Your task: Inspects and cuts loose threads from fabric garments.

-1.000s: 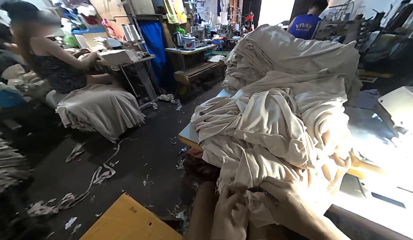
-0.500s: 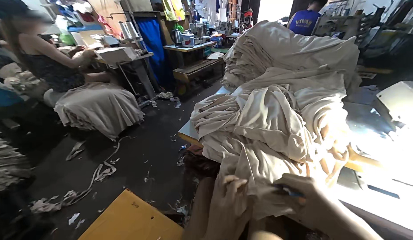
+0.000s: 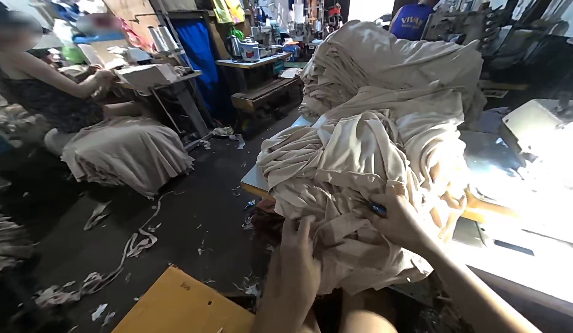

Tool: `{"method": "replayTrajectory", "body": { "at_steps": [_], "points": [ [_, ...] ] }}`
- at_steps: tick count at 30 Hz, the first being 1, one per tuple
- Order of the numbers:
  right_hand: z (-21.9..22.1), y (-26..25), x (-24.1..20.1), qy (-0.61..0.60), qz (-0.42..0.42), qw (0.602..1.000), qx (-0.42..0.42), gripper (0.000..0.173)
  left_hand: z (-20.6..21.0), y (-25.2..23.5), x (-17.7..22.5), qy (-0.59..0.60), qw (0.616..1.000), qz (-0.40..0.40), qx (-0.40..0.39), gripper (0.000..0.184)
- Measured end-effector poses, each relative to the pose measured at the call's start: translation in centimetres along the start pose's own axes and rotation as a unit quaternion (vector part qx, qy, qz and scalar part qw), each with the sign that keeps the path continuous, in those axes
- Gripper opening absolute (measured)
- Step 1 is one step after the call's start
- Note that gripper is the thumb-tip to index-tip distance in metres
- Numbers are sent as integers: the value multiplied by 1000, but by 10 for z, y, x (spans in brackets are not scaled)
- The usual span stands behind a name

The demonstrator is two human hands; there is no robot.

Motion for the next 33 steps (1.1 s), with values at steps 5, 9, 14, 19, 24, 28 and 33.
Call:
{"method": "replayTrajectory", "body": {
  "at_steps": [5,9,14,19,24,28,33],
  "points": [
    [4,-1,2,-43,-7,999,-10,25,16,-15,26,79,997,17,-7,20],
    [7,-1,6,-45,10,999,-19,24,45,-29,11,152,983,-65,-78,17],
    [10,-1,9,-52,11,999,-6,24,20,-37,-14,251,962,-103,-30,15],
    [3,-2,3,-73,18,997,-16,21,-6,-30,-1,203,979,-3,-15,14],
    [8,-4,7,-75,17,997,-18,21,38,-34,10,160,982,-25,-99,12],
    [8,-4,11,-83,28,996,-26,23,29,-37,-3,216,975,-38,-34,16],
    [1,-6,7,-105,-5,994,-8,12,-10,-22,-14,204,977,-15,-62,13]
  ]
}}
Point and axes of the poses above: each hand's wrist, its own y-axis away from the middle knuckle, its own z-axis out of the palm, x = y × z, the point moved 6 cm from there along -y, towards the middle knuckle, and after that the axes turned 3 degrees about -x, right-handed, at the moved point
